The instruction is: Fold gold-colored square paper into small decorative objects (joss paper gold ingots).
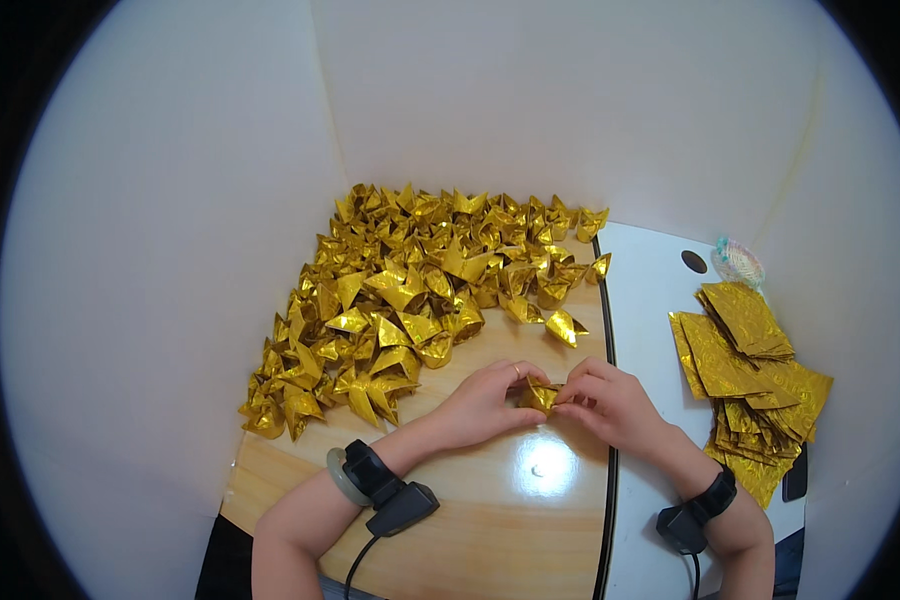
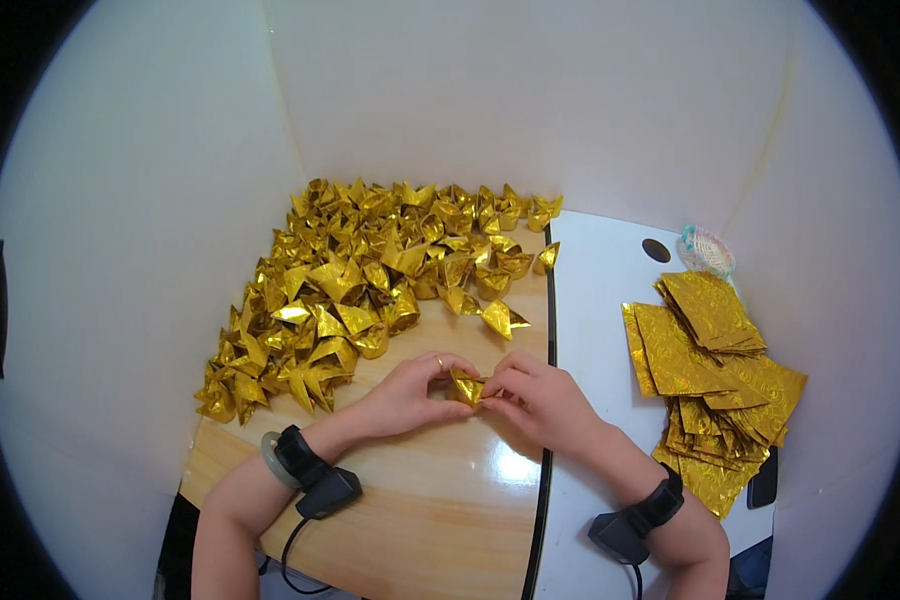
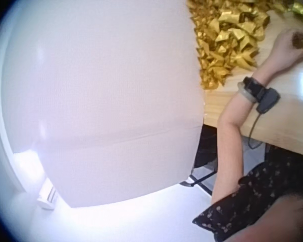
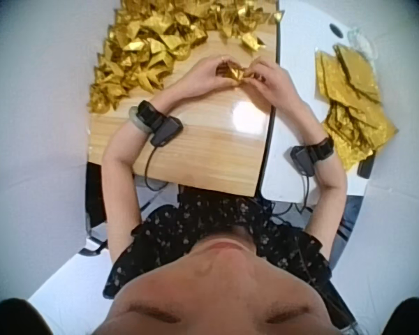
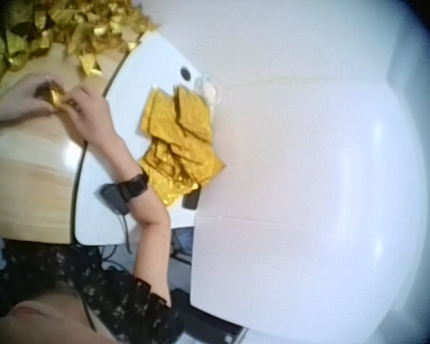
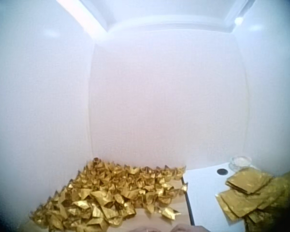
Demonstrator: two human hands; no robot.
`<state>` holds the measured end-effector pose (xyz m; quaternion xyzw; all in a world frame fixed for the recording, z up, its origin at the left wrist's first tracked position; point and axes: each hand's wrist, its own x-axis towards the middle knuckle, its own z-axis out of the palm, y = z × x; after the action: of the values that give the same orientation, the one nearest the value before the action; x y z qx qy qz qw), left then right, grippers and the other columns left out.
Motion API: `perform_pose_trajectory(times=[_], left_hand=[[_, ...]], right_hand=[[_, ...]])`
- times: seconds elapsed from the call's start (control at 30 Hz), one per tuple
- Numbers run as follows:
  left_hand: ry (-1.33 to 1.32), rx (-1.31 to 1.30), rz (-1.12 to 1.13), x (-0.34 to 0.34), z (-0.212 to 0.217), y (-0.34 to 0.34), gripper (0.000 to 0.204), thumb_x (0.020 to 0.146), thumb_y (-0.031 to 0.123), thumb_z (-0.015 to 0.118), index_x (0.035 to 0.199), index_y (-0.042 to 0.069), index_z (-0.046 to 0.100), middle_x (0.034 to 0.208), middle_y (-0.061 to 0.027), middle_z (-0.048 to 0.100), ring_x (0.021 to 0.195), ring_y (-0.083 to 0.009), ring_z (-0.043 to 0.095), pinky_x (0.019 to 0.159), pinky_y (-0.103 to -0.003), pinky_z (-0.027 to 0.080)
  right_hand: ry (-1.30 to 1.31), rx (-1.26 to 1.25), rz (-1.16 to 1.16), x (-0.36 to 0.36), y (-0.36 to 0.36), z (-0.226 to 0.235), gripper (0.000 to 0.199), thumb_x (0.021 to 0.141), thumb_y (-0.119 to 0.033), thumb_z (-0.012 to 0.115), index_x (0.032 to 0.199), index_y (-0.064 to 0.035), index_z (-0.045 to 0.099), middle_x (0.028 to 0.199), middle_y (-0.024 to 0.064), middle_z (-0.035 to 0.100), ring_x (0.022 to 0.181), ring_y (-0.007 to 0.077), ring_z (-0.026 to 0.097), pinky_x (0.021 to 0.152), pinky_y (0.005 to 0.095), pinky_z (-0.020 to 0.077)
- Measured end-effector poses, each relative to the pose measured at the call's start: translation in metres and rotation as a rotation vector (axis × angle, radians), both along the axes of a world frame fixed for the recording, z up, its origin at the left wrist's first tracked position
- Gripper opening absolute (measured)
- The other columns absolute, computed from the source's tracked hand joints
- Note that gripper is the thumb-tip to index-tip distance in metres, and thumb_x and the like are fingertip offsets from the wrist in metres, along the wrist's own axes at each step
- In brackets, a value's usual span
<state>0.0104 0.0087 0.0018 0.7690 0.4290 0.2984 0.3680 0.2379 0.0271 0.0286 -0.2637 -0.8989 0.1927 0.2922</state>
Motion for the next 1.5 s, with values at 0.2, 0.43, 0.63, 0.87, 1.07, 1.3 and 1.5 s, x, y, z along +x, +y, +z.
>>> perform_pose_trajectory(times=[0.2, 0.43, 0.63, 0.87, 1.07, 1.3, 1.5], left_hand=[[-0.306, -0.194, -0.06, -0.002, -0.003, 0.004, 0.044, 0.081, 0.008, 0.073, 0.121, 0.002, 0.057, 0.114, -0.0084, 0.061, 0.109, -0.0167, 0.057, 0.099, -0.031, 0.045], [-0.152, -0.107, -0.099, -0.003, -0.004, 0.006, 0.035, 0.085, 0.008, 0.066, 0.119, 0.001, 0.059, 0.115, -0.009, 0.063, 0.108, -0.0165, 0.059, 0.097, -0.03, 0.045], [-0.134, -0.129, -0.08, -0.005, -0.003, 0.004, 0.029, 0.088, 0.009, 0.064, 0.116, 0.001, 0.061, 0.113, -0.0083, 0.064, 0.106, -0.0154, 0.059, 0.095, -0.03, 0.046], [-0.173, -0.068, -0.062, -0.005, -0.011, 0.008, 0.022, 0.086, 0.012, 0.064, 0.105, 0.002, 0.066, 0.1, -0.0116, 0.066, 0.095, -0.02, 0.064, 0.085, -0.031, 0.05], [-0.086, -0.137, -0.056, -0.008, -0.003, 0.006, 0.022, 0.088, 0.006, 0.063, 0.109, 0.001, 0.064, 0.112, -0.0066, 0.064, 0.104, -0.0135, 0.06, 0.091, -0.027, 0.048], [-0.188, -0.137, -0.058, -0.006, -0.007, 0.006, 0.021, 0.085, 0.007, 0.064, 0.105, 0.003, 0.067, 0.106, -0.0081, 0.066, 0.1, -0.0177, 0.06, 0.09, -0.029, 0.048], [-0.156, -0.129, -0.066, -0.005, -0.004, 0.006, 0.021, 0.085, 0.006, 0.064, 0.105, 0.002, 0.067, 0.108, -0.0083, 0.066, 0.101, -0.0169, 0.06, 0.091, -0.029, 0.047]], right_hand=[[-0.121, -0.436, -0.014, 0.01, 0.014, 0.042, 0.013, 0.08, -0.013, 0.073, 0.088, -0.0036, 0.069, 0.078, 0.0082, 0.066, 0.071, 0.0188, 0.064, 0.065, 0.03, 0.0501], [0.268, -0.118, -0.148, -0.051, 0.045, 0.088, 0.017, 0.083, -0.011, 0.068, 0.098, -0.0032, 0.069, 0.091, 0.0117, 0.069, 0.084, 0.0229, 0.066, 0.074, 0.0318, 0.0517], [0.057, -0.027, -0.166, -0.029, 0.057, 0.087, 0.036, 0.086, -0.015, 0.066, 0.12, -0.005, 0.06, 0.125, 0.0162, 0.059, 0.11, 0.0287, 0.06, 0.086, 0.0355, 0.051], [-0.731, 0.189, -0.937, 0.116, 0.08, 0.031, 0.077, 0.084, -0.057, 0.061, 0.131, 0.0027, 0.048, 0.14, 0.0258, 0.044, 0.131, 0.0382, 0.041, 0.108, 0.0454, 0.0325], [-0.706, -0.045, -1.187, 0.206, 0.08, -0.016, 0.081, 0.09, -0.062, 0.047, 0.136, 0.0041, 0.042, 0.141, 0.0263, 0.041, 0.134, 0.0391, 0.036, 0.11, 0.052, 0.0277], [-0.57, 0.143, -1.054, 0.206, 0.075, -0.016, 0.034, 0.092, -0.033, 0.057, 0.09, 0.0, 0.066, 0.085, 0.0221, 0.067, 0.083, 0.0364, 0.065, 0.074, 0.0465, 0.0513], [-0.308, 0.016, -0.867, 0.216, 0.06, -0.003, 0.028, 0.093, -0.029, 0.055, 0.101, -0.0045, 0.067, 0.09, 0.0194, 0.068, 0.087, 0.0379, 0.064, 0.078, 0.0449, 0.051]])
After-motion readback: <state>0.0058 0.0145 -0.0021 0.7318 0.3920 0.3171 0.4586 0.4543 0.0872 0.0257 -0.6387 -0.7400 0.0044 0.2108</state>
